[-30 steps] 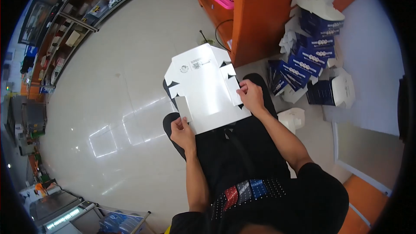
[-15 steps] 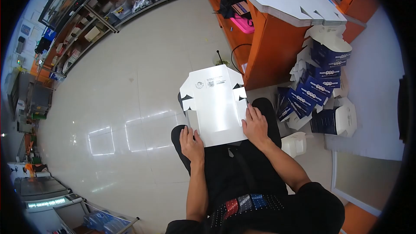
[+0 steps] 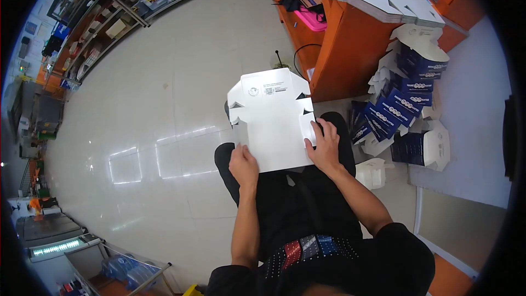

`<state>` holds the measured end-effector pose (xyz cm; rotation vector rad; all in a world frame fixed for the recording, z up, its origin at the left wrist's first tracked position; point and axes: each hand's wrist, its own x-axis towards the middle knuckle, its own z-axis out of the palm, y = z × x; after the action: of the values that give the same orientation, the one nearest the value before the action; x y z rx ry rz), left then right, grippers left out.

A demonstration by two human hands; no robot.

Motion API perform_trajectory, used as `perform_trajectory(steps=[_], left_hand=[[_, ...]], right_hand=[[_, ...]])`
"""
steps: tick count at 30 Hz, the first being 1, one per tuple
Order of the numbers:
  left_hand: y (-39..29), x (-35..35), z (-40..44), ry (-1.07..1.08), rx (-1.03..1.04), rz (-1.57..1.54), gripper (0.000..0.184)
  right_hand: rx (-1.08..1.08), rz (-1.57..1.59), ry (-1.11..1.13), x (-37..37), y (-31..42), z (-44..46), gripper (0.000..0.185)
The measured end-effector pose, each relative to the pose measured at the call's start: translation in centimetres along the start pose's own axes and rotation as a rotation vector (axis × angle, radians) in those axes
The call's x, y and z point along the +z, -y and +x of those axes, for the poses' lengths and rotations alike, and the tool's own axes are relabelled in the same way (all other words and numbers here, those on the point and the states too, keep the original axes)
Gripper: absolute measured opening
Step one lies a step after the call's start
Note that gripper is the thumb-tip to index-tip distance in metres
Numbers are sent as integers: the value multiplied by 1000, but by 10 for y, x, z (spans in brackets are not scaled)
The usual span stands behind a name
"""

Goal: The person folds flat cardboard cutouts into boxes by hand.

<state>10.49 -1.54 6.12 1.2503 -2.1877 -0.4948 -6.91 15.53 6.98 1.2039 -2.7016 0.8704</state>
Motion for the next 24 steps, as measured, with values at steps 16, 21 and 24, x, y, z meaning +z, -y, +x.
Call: perform_trajectory(steps=[16, 21, 24], left_hand=[[-10, -46, 10, 31, -547, -890, 26], [-9, -44, 4, 77, -621, -818, 25], [-11, -44, -3, 123, -399, -386, 26]], right_hand=[[131, 439, -76, -13, 6, 4, 58], [403, 893, -59, -11, 13, 4, 62], [339, 845, 92, -9, 16, 4, 66]])
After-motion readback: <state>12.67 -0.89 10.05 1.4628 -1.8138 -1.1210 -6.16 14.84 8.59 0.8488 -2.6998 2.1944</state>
